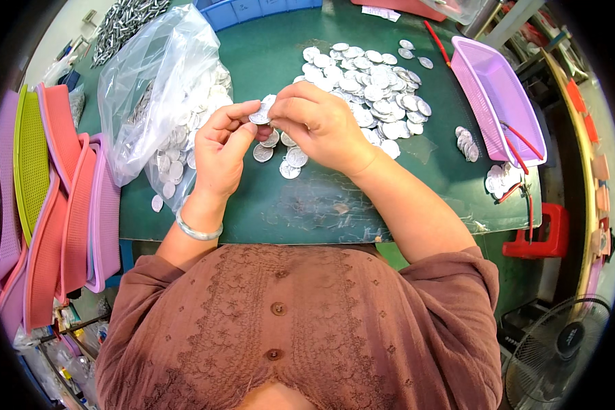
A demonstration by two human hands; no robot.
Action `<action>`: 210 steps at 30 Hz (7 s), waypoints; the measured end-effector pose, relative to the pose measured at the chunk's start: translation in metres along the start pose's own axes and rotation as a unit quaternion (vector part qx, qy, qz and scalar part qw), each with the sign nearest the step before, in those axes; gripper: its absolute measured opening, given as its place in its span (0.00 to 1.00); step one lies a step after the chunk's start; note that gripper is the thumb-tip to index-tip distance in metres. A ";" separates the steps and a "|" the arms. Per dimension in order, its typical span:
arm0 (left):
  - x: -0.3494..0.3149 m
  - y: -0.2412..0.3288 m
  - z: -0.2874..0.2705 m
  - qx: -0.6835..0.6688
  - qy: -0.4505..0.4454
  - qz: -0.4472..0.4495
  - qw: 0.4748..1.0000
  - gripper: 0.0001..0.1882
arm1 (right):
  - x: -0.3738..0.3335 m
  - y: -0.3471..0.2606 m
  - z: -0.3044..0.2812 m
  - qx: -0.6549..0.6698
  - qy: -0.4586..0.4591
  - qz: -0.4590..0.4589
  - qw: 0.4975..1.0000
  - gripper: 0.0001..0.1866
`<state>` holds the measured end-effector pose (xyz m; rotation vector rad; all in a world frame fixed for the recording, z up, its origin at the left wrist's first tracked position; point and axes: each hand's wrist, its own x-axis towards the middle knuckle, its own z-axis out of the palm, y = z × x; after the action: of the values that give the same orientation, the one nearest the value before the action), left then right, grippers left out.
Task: The person assembles small, round, silver-colored buttons by hand, attaching a metal shank to the back of each button. They pick up a button and a shank, press them together, and place the finished item on the table. The person occasionally reaches into a plastic bag to retrieve more components.
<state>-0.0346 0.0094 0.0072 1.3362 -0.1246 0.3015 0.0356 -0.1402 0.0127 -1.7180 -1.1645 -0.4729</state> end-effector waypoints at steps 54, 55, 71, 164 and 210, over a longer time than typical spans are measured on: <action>0.004 -0.002 -0.008 -0.198 0.003 -0.110 0.974 0.14 | -0.001 -0.009 0.005 -0.030 0.016 -0.016 0.999 0.09; 0.004 -0.002 -0.008 -0.201 0.004 -0.112 0.973 0.14 | -0.001 -0.009 0.005 -0.032 0.014 -0.016 0.999 0.09; 0.009 -0.006 -0.015 -0.255 -0.006 -0.156 0.954 0.11 | -0.001 -0.011 0.002 0.033 -0.010 0.040 0.999 0.07; 0.007 -0.008 -0.013 -0.179 0.027 -0.237 0.954 0.05 | -0.001 0.008 -0.008 0.375 -0.082 0.405 0.830 0.11; 0.006 -0.005 -0.012 -0.157 -0.037 -0.272 0.948 0.05 | 0.003 0.008 -0.013 0.392 -0.034 0.469 0.790 0.07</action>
<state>-0.0282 0.0215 0.0017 1.0143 0.1312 -0.2319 0.0461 -0.1509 0.0166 -1.3154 -0.3065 0.6277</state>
